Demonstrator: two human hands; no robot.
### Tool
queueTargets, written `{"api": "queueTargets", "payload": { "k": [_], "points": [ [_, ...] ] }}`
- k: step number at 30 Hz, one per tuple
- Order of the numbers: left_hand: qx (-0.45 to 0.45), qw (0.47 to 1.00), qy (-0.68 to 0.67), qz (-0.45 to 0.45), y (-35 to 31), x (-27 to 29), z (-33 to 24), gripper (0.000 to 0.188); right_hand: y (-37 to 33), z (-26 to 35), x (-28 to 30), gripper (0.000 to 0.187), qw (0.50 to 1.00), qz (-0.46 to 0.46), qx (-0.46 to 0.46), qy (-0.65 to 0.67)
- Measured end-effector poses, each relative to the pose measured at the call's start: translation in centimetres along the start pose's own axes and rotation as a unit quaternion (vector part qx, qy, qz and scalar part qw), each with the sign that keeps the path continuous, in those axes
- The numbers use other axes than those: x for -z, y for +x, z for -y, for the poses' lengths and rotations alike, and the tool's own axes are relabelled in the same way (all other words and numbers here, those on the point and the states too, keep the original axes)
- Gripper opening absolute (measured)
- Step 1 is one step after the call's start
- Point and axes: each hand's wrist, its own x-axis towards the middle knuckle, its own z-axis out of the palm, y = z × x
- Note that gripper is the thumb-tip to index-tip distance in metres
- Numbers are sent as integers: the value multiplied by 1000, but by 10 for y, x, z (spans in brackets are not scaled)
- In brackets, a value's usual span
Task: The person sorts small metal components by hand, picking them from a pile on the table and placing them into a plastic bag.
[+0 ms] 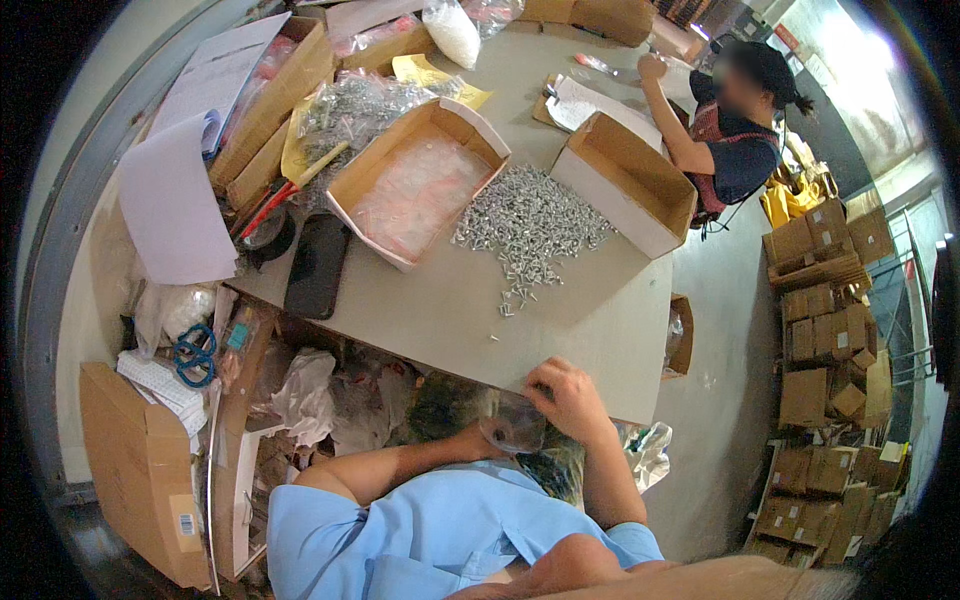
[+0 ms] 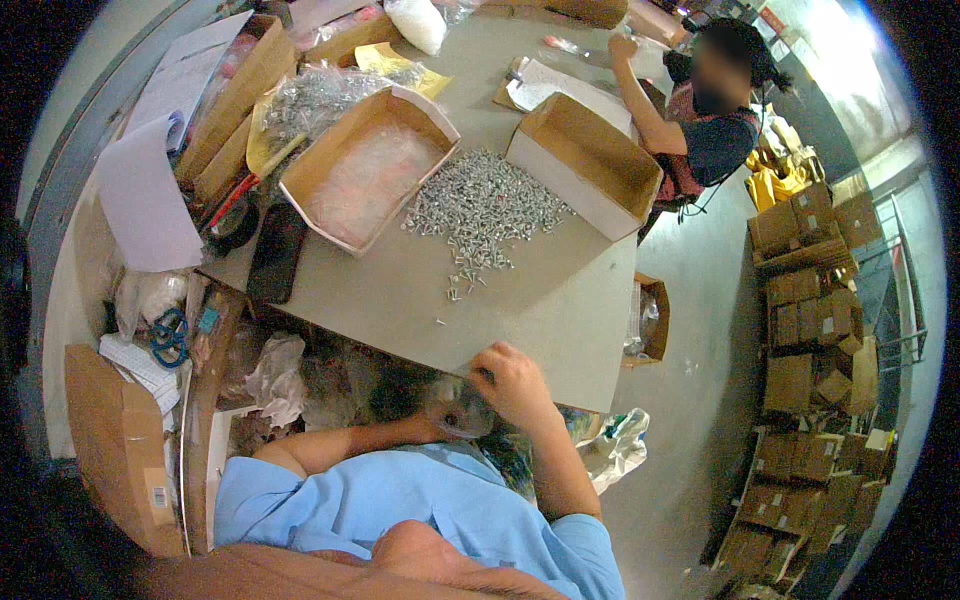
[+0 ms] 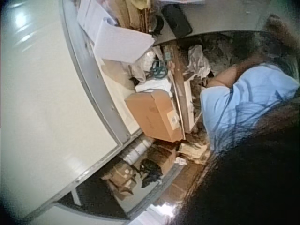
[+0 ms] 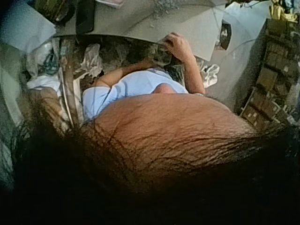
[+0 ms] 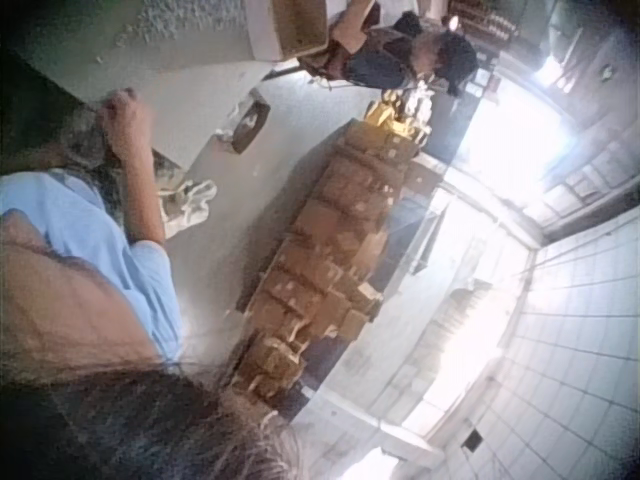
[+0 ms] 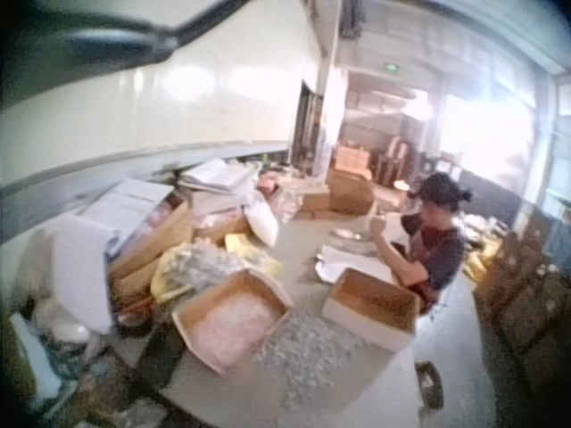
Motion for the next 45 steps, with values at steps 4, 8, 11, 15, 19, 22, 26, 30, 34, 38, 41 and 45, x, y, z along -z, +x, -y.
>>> {"api": "queueTargets", "payload": {
  "k": [4, 8, 11, 15, 19, 22, 26, 30, 34, 38, 41, 45],
  "points": [
    [83, 996, 34, -1, 7, -6, 20, 44, -15, -8, -1, 8, 983, 34, -17, 181],
    [5, 995, -95, -43, 17, -3, 27, 23, -17, -15, -1, 11, 969, -27, -75, 234],
    [58, 996, -18, -68, 8, 10, -49, 22, -21, -19, -3, 10, 968, -74, -52, 234],
    [30, 998, 0, -54, 9, 7, -20, 21, -22, -20, -8, 10, 969, -96, -10, 226],
    [60, 998, 2, 30, 9, 18, -24, 23, -23, -17, -10, 11, 979, -123, 20, 161],
    [54, 994, 88, 26, -6, 37, -21, 31, -26, -11, -19, 10, 987, -111, 57, 101],
    [94, 983, 146, 59, -30, 89, -69, 44, -27, 9, -25, 14, 979, -30, 192, 64],
    [112, 987, 8, 112, -35, 108, -153, 58, -19, 40, -20, 19, 968, -19, 244, 57],
    [-14, 994, -96, 42, -34, 97, -166, 61, -11, 50, -11, 16, 959, -54, 271, 60],
    [-51, 987, -144, -44, -32, 100, -161, 55, -16, 48, 2, 13, 957, -134, 229, 116],
    [-108, 972, -177, -112, -25, 89, -163, 30, -19, 39, 4, 13, 958, -161, 191, 142],
    [-154, 976, 21, -154, -15, 88, -166, 15, -25, 31, 0, 14, 971, -135, 127, 152]
  ]
}}
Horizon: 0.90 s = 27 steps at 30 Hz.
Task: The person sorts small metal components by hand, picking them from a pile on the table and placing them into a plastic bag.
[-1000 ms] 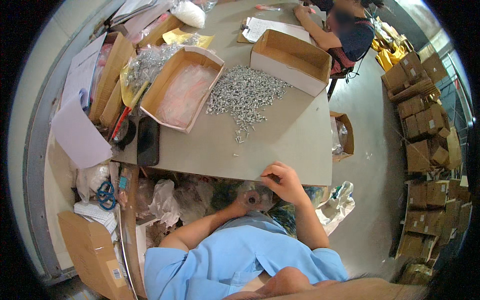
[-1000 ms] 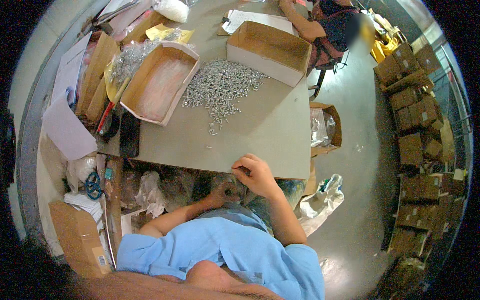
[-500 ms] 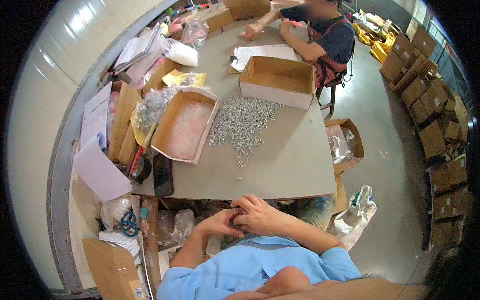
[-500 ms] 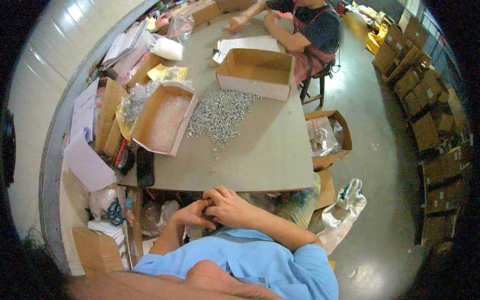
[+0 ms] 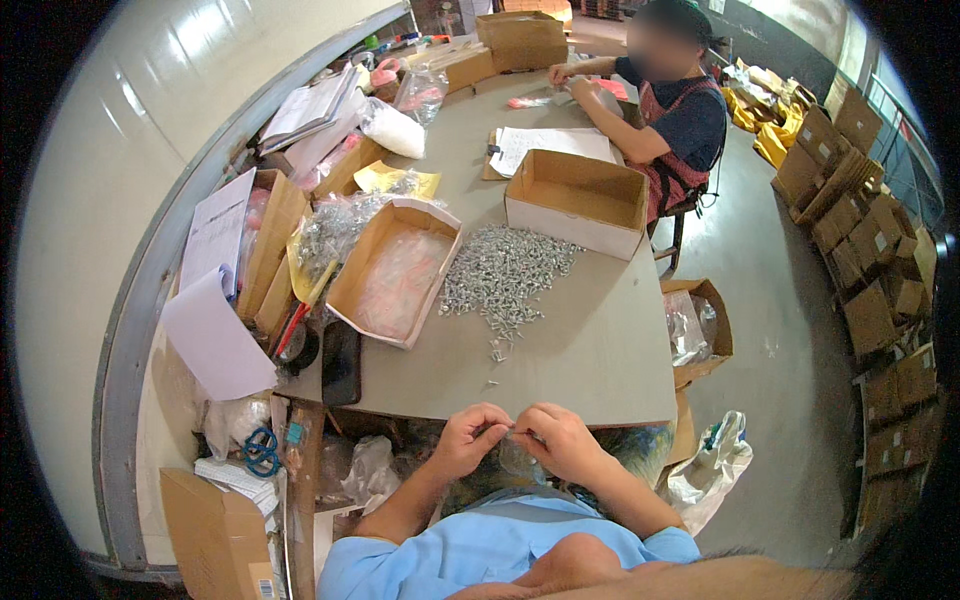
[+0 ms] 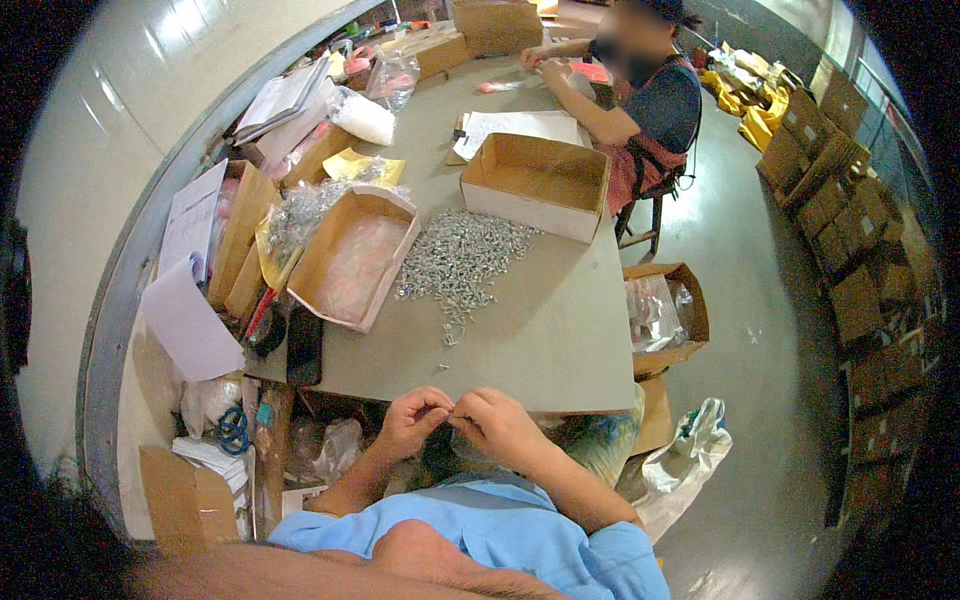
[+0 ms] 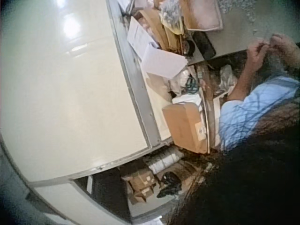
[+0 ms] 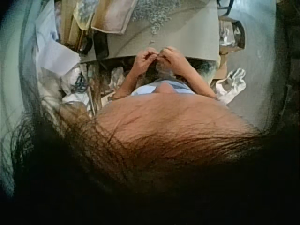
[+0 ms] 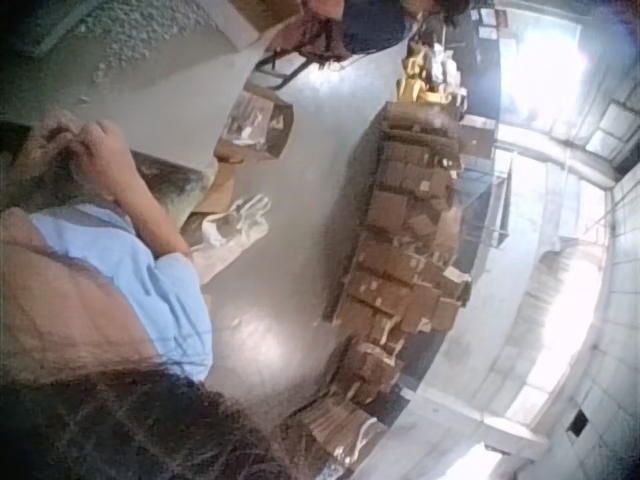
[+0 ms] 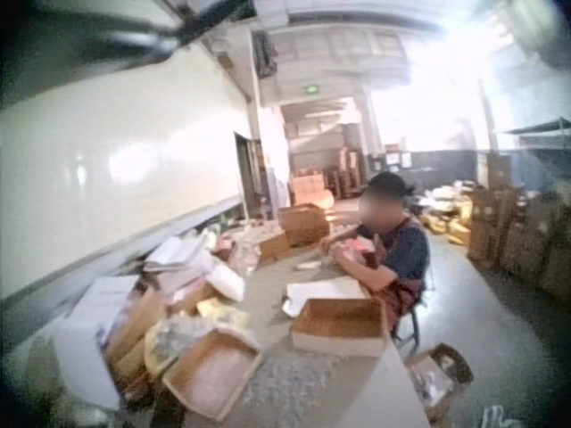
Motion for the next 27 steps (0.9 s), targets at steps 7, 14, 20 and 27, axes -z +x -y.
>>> {"api": "queueTargets", "payload": {
  "k": [7, 14, 20, 27],
  "points": [
    [-39, 984, 175, -24, 7, -5, -12, 13, 1, -3, -1, 14, 999, -18, -33, -39],
    [-40, 983, 180, -2, 18, -2, -22, 14, 3, -7, 3, 14, 1000, -7, -24, -17],
    [-2, 962, 221, -163, 47, 56, -27, 17, 6, -27, 10, 10, 994, -26, -96, 42],
    [-174, 822, 340, -422, 152, 184, -49, 17, 66, -88, 16, 46, 964, -57, -105, -238]
  ]
}}
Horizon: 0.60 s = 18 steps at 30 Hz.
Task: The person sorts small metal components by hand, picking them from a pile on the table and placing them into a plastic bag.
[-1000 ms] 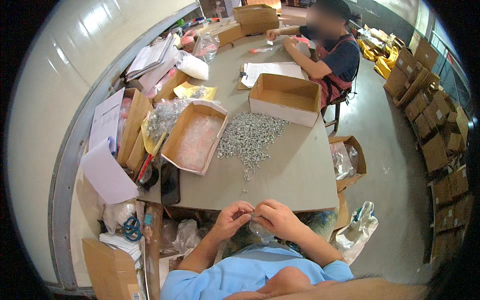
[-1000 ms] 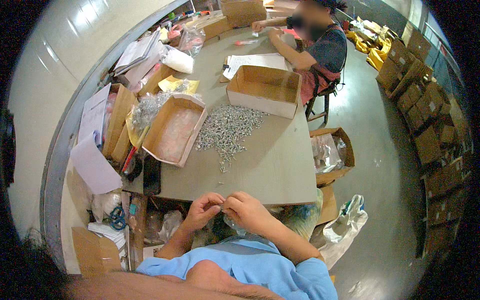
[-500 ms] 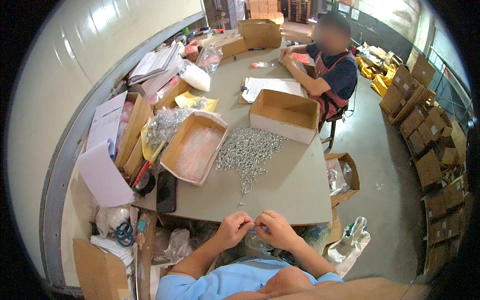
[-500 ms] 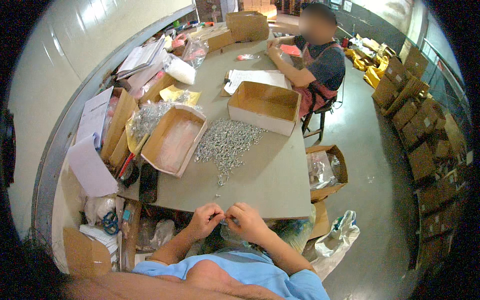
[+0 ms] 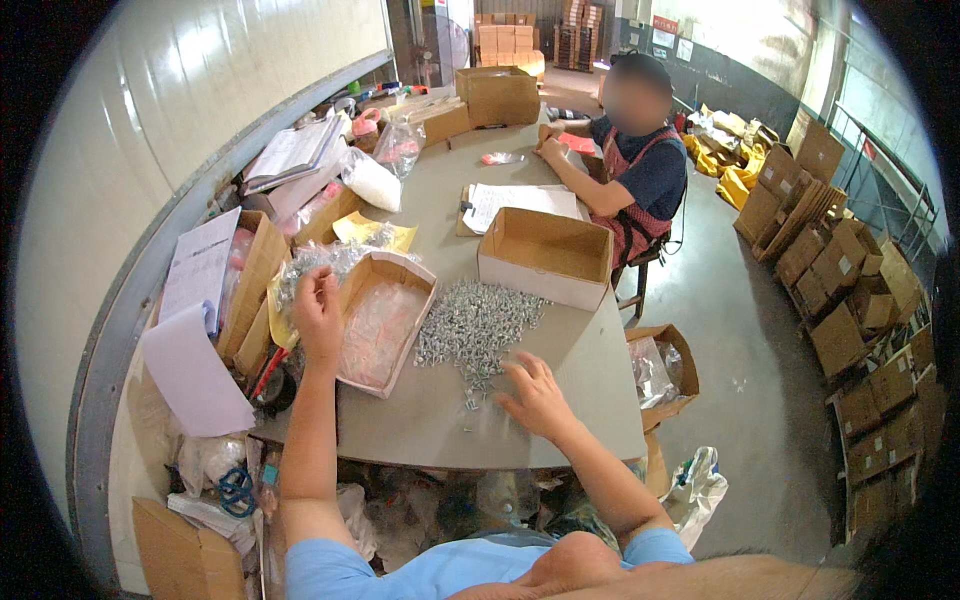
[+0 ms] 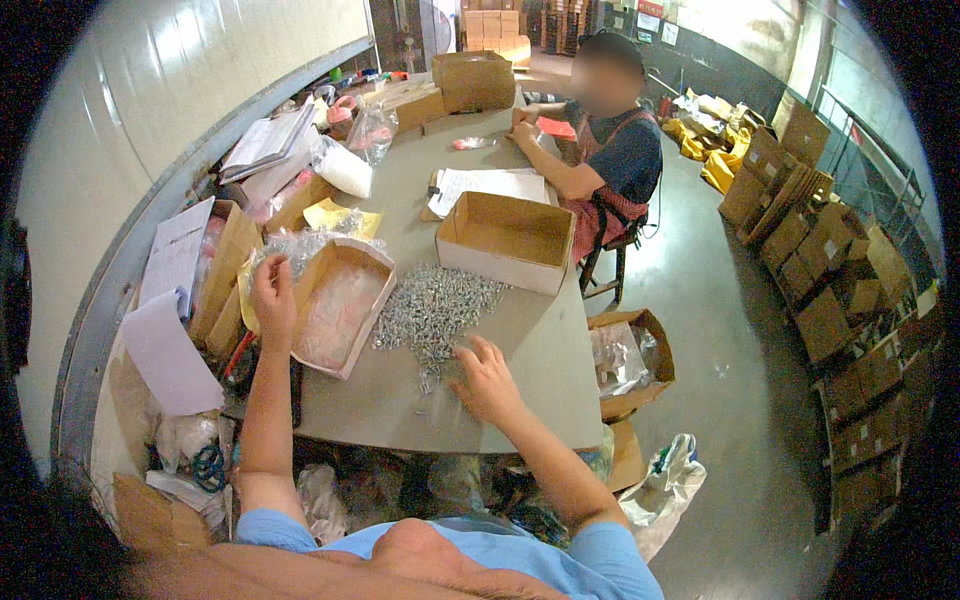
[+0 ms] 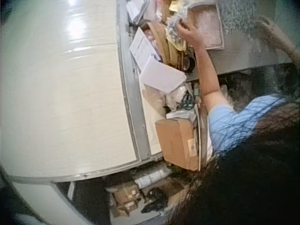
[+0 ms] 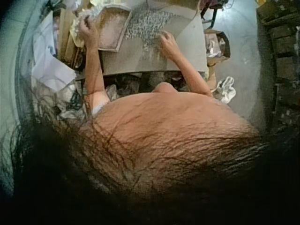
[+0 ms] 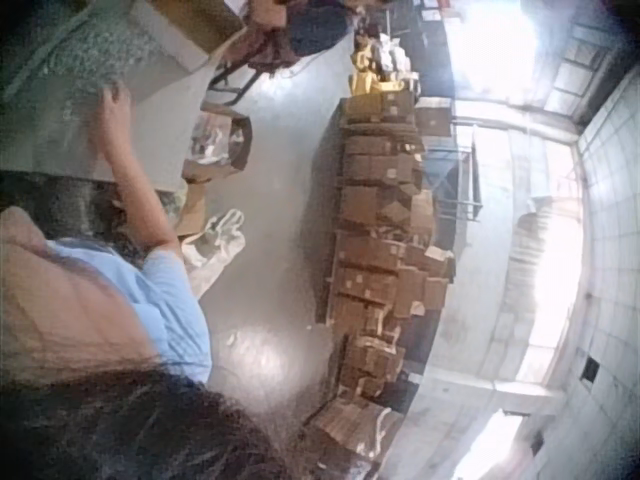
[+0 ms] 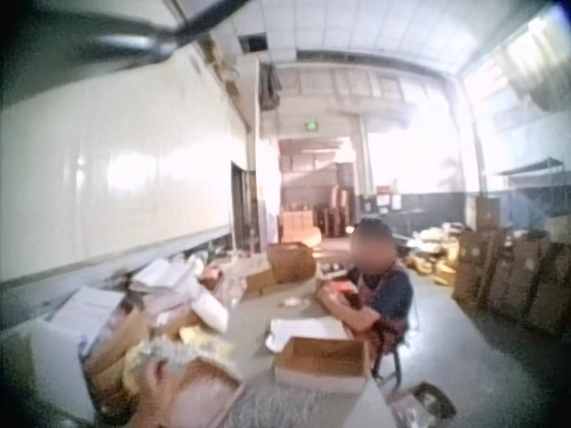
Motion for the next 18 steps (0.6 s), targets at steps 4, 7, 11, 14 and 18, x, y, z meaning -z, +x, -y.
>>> {"api": "queueTargets", "payload": {
  "k": [4, 7, 11, 14, 18],
  "points": [
    [-39, 968, 161, 188, 4, -26, 51, 29, 48, 5, -21, 70, 991, 88, -45, -89],
    [-115, 881, 311, 338, -18, -42, 86, 36, 53, 12, -39, 78, 980, 163, -14, -111],
    [-60, 823, 306, 475, -37, -53, 85, 35, 24, 16, -41, 80, 974, 170, 48, -139],
    [5, 843, 274, 463, -44, -54, 83, 24, -1, 24, -33, 80, 974, 161, 72, -143],
    [-6, 870, 254, 423, -35, -51, 68, 22, -35, 23, -29, 82, 972, 135, 94, -166]
  ]
}}
